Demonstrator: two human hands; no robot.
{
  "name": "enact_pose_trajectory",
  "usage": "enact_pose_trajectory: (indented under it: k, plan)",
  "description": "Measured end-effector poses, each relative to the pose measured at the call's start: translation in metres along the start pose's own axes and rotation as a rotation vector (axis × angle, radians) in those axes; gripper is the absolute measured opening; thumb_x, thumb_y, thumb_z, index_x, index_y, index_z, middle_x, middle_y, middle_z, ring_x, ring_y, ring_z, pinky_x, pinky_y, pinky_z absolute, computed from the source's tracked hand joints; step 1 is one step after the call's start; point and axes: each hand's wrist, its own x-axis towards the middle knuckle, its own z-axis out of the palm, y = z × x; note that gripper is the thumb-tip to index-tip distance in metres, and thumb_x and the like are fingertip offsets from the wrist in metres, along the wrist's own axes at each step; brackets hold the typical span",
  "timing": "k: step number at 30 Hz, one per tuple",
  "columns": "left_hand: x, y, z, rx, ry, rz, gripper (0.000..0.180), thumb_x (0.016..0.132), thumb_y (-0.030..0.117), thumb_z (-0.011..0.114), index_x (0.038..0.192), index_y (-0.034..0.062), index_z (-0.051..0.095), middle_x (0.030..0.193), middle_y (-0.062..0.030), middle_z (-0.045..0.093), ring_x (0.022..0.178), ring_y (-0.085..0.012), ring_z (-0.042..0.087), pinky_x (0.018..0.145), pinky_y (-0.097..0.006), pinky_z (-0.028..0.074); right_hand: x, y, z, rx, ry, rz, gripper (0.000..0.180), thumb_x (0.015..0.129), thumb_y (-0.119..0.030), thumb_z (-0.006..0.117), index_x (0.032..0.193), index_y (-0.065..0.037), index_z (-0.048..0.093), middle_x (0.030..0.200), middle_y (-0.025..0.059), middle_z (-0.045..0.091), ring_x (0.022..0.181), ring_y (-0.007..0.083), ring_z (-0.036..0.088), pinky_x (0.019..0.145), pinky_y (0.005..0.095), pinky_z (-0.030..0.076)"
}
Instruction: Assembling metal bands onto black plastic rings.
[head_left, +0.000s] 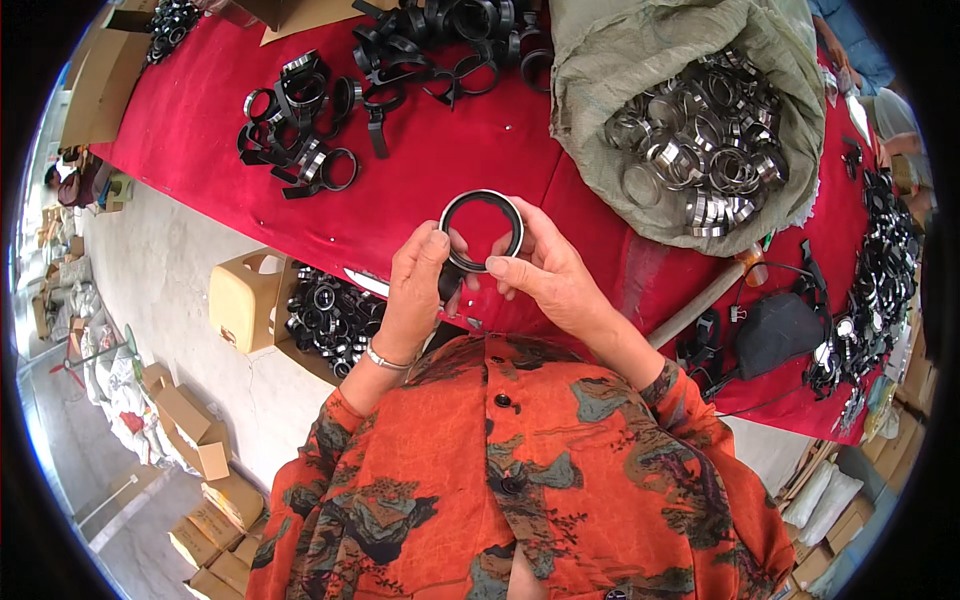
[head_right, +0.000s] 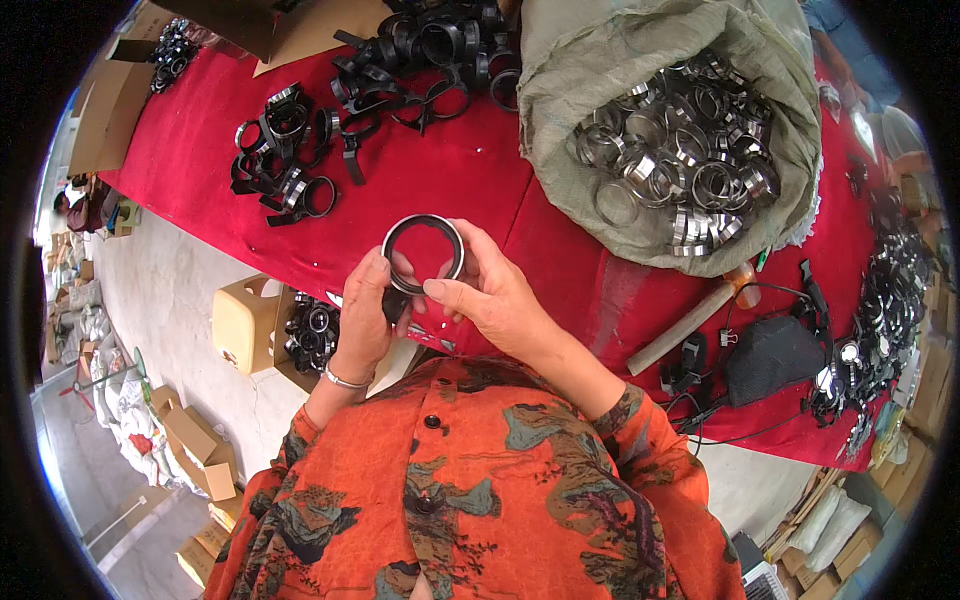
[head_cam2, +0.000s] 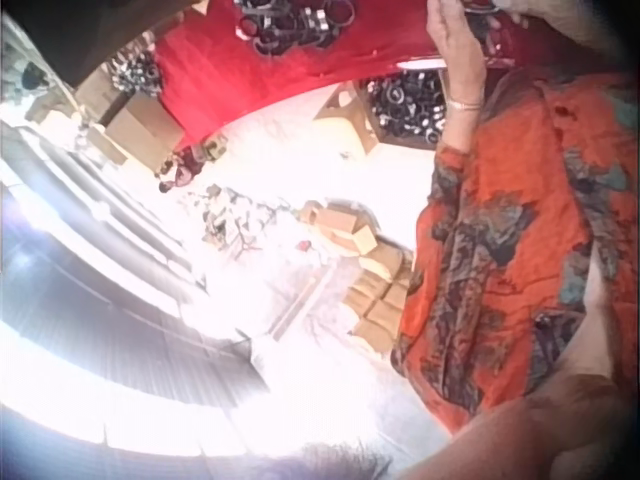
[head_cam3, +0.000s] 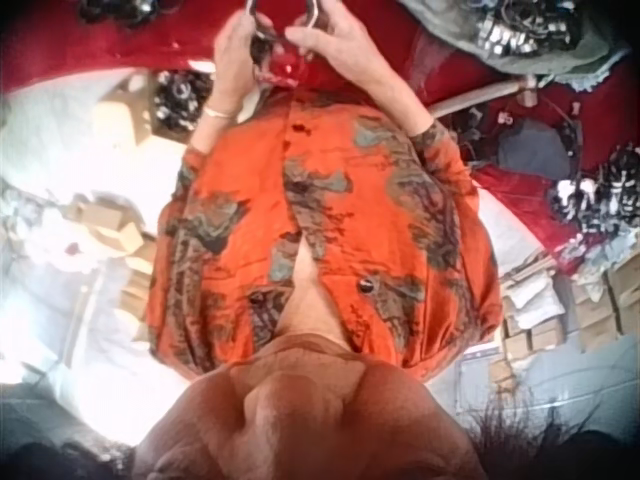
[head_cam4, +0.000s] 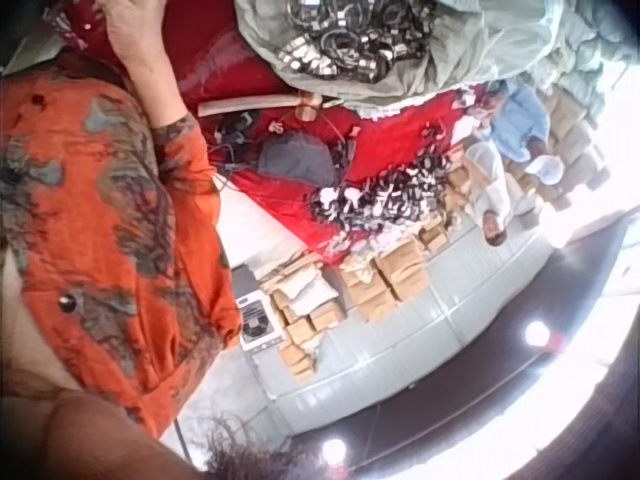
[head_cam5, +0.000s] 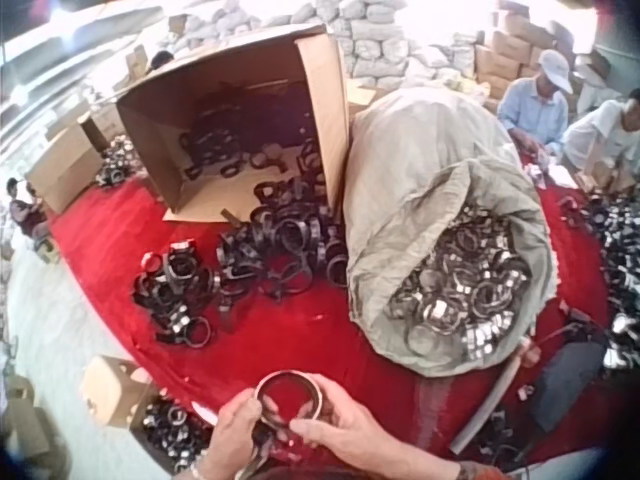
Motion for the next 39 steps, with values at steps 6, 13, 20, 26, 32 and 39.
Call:
enact_pose_trajectory:
  k: [6, 13, 20, 26, 32, 39]
  plan:
    - [0.005, -0.005, -0.008, 0.013, 0.078, -0.035, 0.034, 0.095, 0.035, 0.038, 0.087, 0.0057, 0.052, 0.058, -0.0063, 0.056, 0.037, -0.0083, 0.042, 0.033, -0.019, 0.029, 0.011, 0.017, 0.007, 0.137, -0.002, 0.013, 0.059, 0.084, -0.012, 0.064, 0.133, -0.002, 0.033, 0.089, 0.0039, 0.055, 0.070, 0.0091, 0.054, 0.061, 0.0233, 0.047]
    - [0.028, -0.053, -0.058, -0.082, 0.146, -0.440, 0.034, 0.096, 0.036, 0.040, 0.088, 0.0051, 0.053, 0.061, -0.0088, 0.059, 0.037, -0.0117, 0.046, 0.034, -0.024, 0.035, 0.044, 0.080, -0.021, -0.113, -0.013, 0.476, 0.044, 0.089, -0.030, 0.058, 0.123, -0.004, 0.046, 0.084, 0.0051, 0.058, 0.068, 0.0112, 0.058, 0.060, 0.0241, 0.049]
    - [0.114, 0.025, -0.190, 0.593, 0.338, 0.201, 0.021, 0.085, 0.016, 0.058, 0.098, 0.0000, 0.056, 0.077, -0.0061, 0.063, 0.067, -0.0156, 0.062, 0.058, -0.028, 0.049, 0.129, 0.056, -0.031, -0.276, 0.257, 0.155, 0.046, 0.086, -0.023, 0.060, 0.122, 0.004, 0.047, 0.083, 0.0054, 0.058, 0.062, 0.0095, 0.055, 0.053, 0.0229, 0.046]
    - [0.128, 0.054, -0.197, 0.727, 0.518, 0.433, 0.028, 0.086, 0.014, 0.059, 0.108, -0.0021, 0.055, 0.093, -0.0092, 0.062, 0.076, -0.0153, 0.061, 0.067, -0.028, 0.048, 0.210, 0.039, -0.022, -0.412, 0.431, 0.112, 0.050, 0.085, -0.022, 0.061, 0.124, 0.006, 0.044, 0.082, 0.0093, 0.059, 0.059, 0.0127, 0.059, 0.047, 0.0251, 0.047]
    - [0.093, -0.010, -0.149, 0.420, -0.025, -0.041, 0.028, 0.091, 0.016, 0.052, 0.113, -0.0001, 0.053, 0.101, -0.0088, 0.063, 0.083, -0.0151, 0.063, 0.073, -0.027, 0.051, 0.237, 0.064, -0.040, -0.264, 0.505, 0.193, 0.024, 0.088, -0.021, 0.055, 0.101, -0.001, 0.054, 0.074, 0.0067, 0.059, 0.050, 0.0132, 0.057, 0.039, 0.0245, 0.043]
    - [0.094, -0.036, -0.099, -0.056, -0.133, -0.157, 0.037, 0.093, 0.021, 0.052, 0.123, 0.0007, 0.048, 0.109, -0.0128, 0.060, 0.091, -0.0201, 0.062, 0.078, -0.033, 0.051, 0.105, 0.081, -0.015, 0.065, 0.026, 0.425, 0.022, 0.086, -0.024, 0.055, 0.085, -0.003, 0.060, 0.062, 0.0044, 0.056, 0.045, 0.0137, 0.052, 0.039, 0.0260, 0.041]
